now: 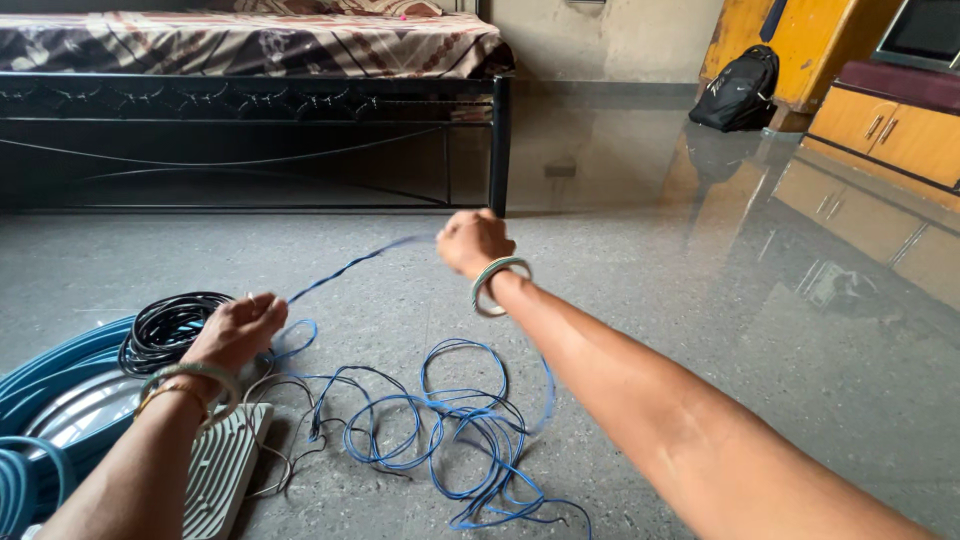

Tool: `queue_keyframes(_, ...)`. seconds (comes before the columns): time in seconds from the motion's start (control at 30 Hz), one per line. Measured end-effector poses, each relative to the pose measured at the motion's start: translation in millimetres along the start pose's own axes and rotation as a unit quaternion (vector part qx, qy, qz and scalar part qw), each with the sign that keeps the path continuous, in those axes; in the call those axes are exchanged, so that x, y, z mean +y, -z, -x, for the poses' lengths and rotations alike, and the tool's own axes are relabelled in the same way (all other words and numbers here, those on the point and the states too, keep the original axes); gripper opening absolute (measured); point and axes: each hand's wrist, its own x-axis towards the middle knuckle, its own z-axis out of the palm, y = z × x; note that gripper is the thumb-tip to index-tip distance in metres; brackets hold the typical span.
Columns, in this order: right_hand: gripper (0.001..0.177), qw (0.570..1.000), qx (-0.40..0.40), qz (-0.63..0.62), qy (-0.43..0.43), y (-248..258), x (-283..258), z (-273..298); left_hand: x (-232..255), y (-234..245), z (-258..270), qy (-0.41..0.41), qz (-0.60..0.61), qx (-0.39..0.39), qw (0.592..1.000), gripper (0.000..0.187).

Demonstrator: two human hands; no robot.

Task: The person untangles a blue electrical cable by hand, pulling and separating loops to straighten the wire. The task is performed on a tiled floor next to a bed and other coiled cables.

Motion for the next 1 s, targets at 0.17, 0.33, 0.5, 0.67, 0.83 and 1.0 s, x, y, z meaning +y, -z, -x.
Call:
queue_keyframes(0.17,0.062,0.969,-0.125,-0.084,0.196,-35.9,-51.1,22.3,54.1,-17.3,-31.4,-0.148,-0.094,0.005,0.984,0.043)
queue_keyframes(0.33,0.06,0.965,-0.152,-0.169,0.128,-30.2,-88.6,38.4,91.1,-27.3,-46.2,-0.086,0.015,0.073,0.993,0.059)
queue_keyframes(0.5,0.054,0.957,0.043,-0.249,0.14,-4.5,-75.8,24.0,74.7,-17.0,-21.6,-0.013,0.117,0.038,0.992,0.053)
queue_keyframes(0.67,0.042,0.977,0.115,-0.169,-0.066,35.5,-24.7,11.5,39.1,-10.9,-3.9,-0.012,0.169,0.027,0.985,0.047)
queue_keyframes(0.83,0.032,0.932,0.296,0.08,0.193,14.2,-3.3,16.0,55.5,-21.6,-20.1,-0.082,0.014,0.088,0.993,0.037)
queue_keyframes(1.0,0.042,0.961,-0.167,-0.149,0.165,0.8,-48.1,18.7,116.6,-40.1,-58.9,-0.242,-0.113,0.099,0.959,0.03)
